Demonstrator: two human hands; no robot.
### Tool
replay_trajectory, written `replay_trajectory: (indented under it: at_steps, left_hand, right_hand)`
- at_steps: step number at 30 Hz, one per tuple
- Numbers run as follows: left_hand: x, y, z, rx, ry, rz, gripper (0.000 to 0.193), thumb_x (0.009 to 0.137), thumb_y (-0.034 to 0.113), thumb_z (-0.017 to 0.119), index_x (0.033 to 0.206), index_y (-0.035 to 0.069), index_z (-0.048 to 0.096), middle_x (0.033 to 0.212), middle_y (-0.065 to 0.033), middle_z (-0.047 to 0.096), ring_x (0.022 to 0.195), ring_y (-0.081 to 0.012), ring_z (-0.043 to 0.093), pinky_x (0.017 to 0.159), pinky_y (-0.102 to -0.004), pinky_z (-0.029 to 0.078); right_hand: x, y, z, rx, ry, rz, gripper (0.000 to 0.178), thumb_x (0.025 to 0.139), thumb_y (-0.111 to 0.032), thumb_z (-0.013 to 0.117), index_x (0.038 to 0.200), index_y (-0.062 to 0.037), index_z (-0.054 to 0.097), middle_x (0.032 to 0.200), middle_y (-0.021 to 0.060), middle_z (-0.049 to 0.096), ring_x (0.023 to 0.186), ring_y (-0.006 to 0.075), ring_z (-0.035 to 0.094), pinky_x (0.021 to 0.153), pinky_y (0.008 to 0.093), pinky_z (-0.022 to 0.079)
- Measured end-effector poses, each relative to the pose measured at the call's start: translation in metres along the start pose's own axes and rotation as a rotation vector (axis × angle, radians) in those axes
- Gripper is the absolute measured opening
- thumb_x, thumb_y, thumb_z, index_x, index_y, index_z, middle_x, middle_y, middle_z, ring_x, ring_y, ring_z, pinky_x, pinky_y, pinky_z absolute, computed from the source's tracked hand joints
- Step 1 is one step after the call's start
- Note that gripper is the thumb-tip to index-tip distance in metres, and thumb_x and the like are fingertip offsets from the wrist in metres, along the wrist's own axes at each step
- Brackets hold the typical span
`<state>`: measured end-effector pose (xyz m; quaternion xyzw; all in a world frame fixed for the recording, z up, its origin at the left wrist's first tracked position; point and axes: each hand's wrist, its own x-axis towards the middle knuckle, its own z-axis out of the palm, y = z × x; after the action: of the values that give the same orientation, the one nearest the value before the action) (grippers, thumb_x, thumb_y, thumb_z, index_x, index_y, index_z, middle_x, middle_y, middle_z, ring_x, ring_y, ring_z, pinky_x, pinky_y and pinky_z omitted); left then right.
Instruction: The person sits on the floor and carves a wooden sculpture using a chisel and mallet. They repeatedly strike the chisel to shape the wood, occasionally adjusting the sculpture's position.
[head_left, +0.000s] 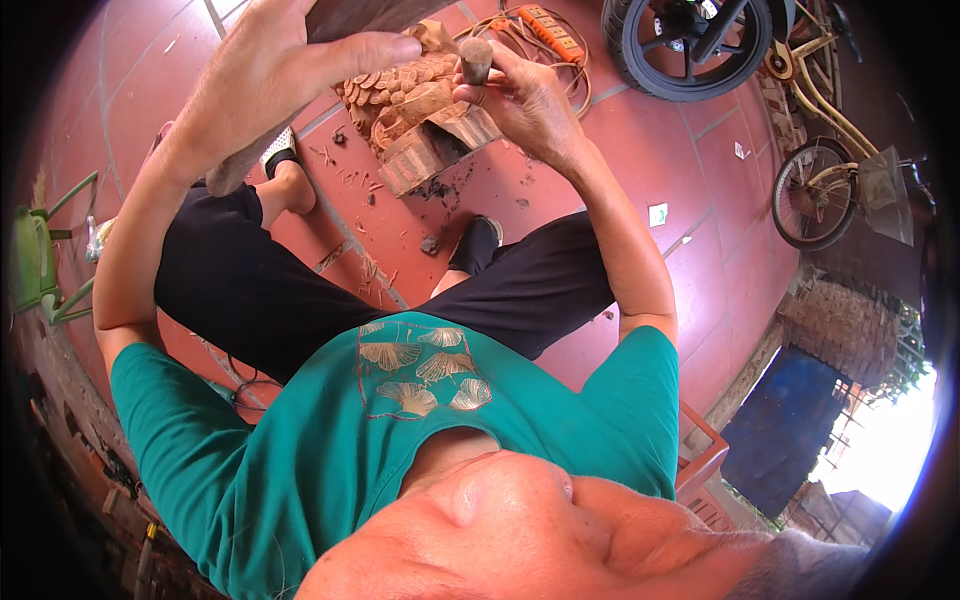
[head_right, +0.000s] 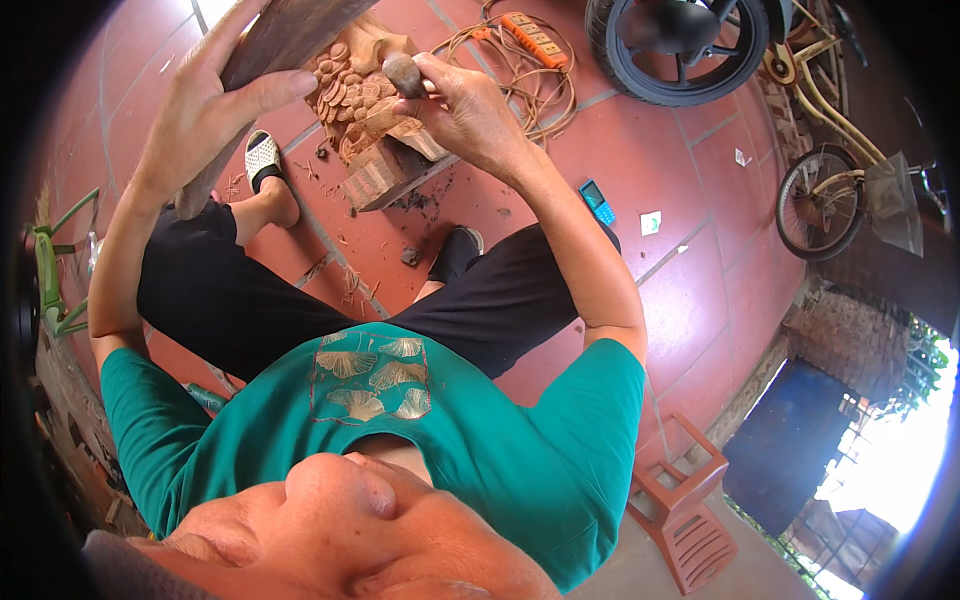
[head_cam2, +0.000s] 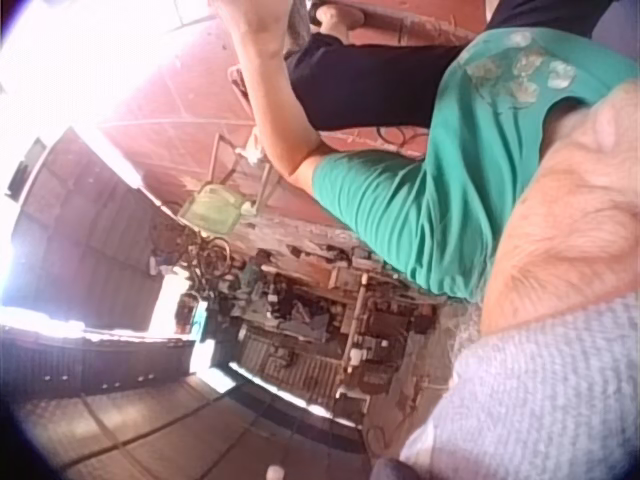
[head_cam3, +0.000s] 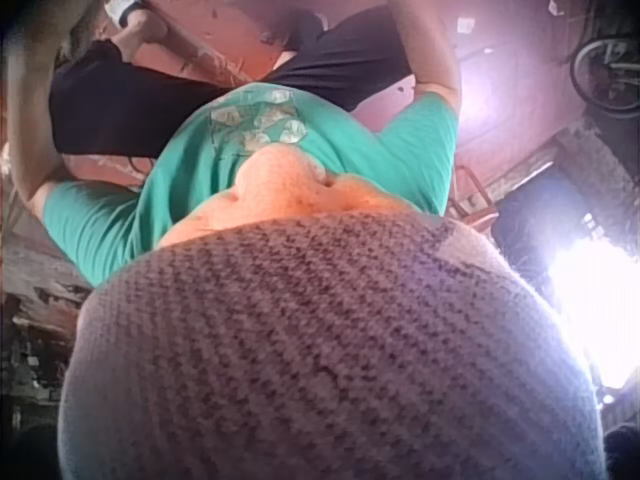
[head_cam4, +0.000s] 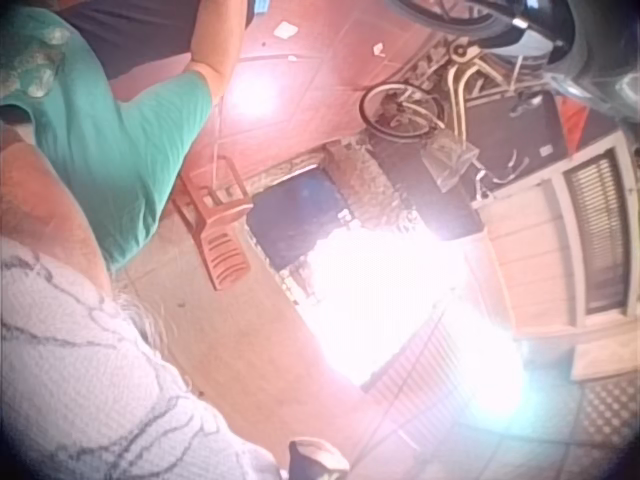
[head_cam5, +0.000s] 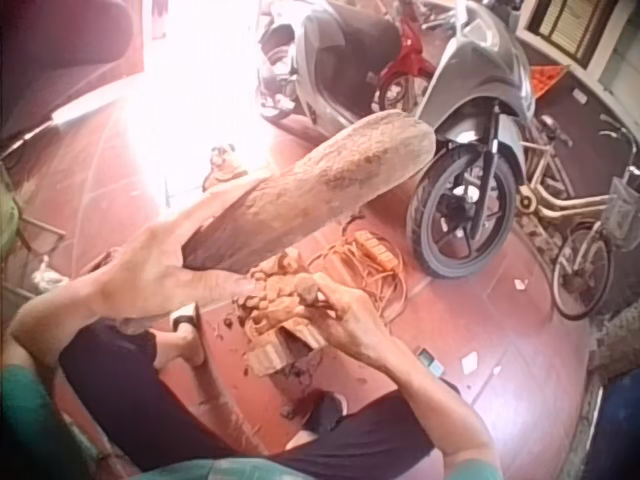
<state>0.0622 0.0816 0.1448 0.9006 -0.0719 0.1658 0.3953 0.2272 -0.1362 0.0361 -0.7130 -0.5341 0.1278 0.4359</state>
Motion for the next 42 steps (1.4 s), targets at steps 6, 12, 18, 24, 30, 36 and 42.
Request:
replay_trajectory:
  at_steps: [6, 12, 18, 24, 30, 36, 42]
  left_hand:
    - [-0.014, -0.014, 0.02, 0.002, -0.147, -0.196, 0.083, 0.082, 0.011, 0.076, 0.156, 0.02, 0.041, 0.127, -0.0192, 0.066, 0.115, -0.0308, 0.066, 0.1, -0.0424, 0.05]
    - [-0.012, 0.002, 0.003, -0.098, -0.02, -0.114, 0.086, 0.085, 0.011, 0.079, 0.156, 0.002, 0.032, 0.145, -0.0217, 0.052, 0.13, -0.0258, 0.054, 0.109, -0.039, 0.044]
    - [-0.027, -0.009, 0.024, 0.095, 0.092, -0.084, 0.081, 0.082, 0.014, 0.075, 0.155, 0.017, 0.041, 0.116, -0.0195, 0.07, 0.104, -0.0305, 0.071, 0.092, -0.0423, 0.052]
    - [-0.025, -0.012, 0.014, 0.038, -0.08, -0.242, 0.079, 0.084, 0.019, 0.077, 0.154, 0.014, 0.042, 0.116, -0.0192, 0.07, 0.11, -0.028, 0.068, 0.095, -0.0411, 0.052]
    - [-0.007, 0.032, -0.005, -0.009, -0.089, -0.372, 0.088, 0.087, 0.025, 0.079, 0.158, 0.006, 0.029, 0.146, -0.0252, 0.051, 0.135, -0.0322, 0.052, 0.112, -0.0418, 0.041]
    - [-0.007, 0.012, -0.003, 0.198, -0.115, -0.234, 0.087, 0.087, 0.031, 0.077, 0.158, 0.009, 0.03, 0.149, -0.0232, 0.049, 0.136, -0.0357, 0.051, 0.113, -0.0446, 0.04]
    - [-0.004, 0.026, -0.004, 0.129, -0.136, -0.303, 0.088, 0.087, 0.029, 0.079, 0.158, 0.01, 0.031, 0.148, -0.0233, 0.05, 0.136, -0.0343, 0.051, 0.113, -0.0439, 0.041]
  right_hand:
    - [0.0, -0.001, 0.0, -0.095, -0.002, -0.018, 0.026, 0.089, -0.021, 0.077, 0.104, -0.0051, 0.062, 0.084, 0.0134, 0.067, 0.08, 0.0309, 0.07, 0.07, 0.0398, 0.055]
    - [0.001, -0.005, 0.004, -0.062, 0.02, -0.051, 0.027, 0.088, -0.022, 0.078, 0.102, -0.0053, 0.061, 0.084, 0.0131, 0.067, 0.08, 0.0324, 0.069, 0.069, 0.0405, 0.054]
    - [0.002, -0.01, 0.003, -0.068, 0.004, -0.035, 0.027, 0.088, -0.02, 0.078, 0.101, -0.0042, 0.06, 0.084, 0.0131, 0.067, 0.081, 0.0302, 0.07, 0.069, 0.0394, 0.056]
    - [0.004, -0.001, 0.01, 0.01, 0.092, -0.073, 0.026, 0.088, -0.013, 0.078, 0.103, -0.0034, 0.059, 0.086, 0.0124, 0.069, 0.079, 0.0272, 0.072, 0.069, 0.0362, 0.057]
    - [0.002, 0.012, -0.009, -0.032, 0.227, -0.029, 0.028, 0.089, -0.011, 0.078, 0.111, -0.0065, 0.062, 0.092, 0.0098, 0.072, 0.086, 0.023, 0.075, 0.071, 0.0341, 0.058]
    - [0.0, 0.004, -0.002, 0.138, 0.144, -0.015, 0.026, 0.089, -0.011, 0.078, 0.109, -0.006, 0.062, 0.095, 0.0088, 0.071, 0.092, 0.0203, 0.074, 0.076, 0.0342, 0.058]
    - [-0.002, -0.004, 0.003, 0.043, 0.046, 0.005, 0.028, 0.089, -0.016, 0.078, 0.108, -0.0056, 0.061, 0.089, 0.0109, 0.069, 0.087, 0.0226, 0.073, 0.076, 0.034, 0.058]
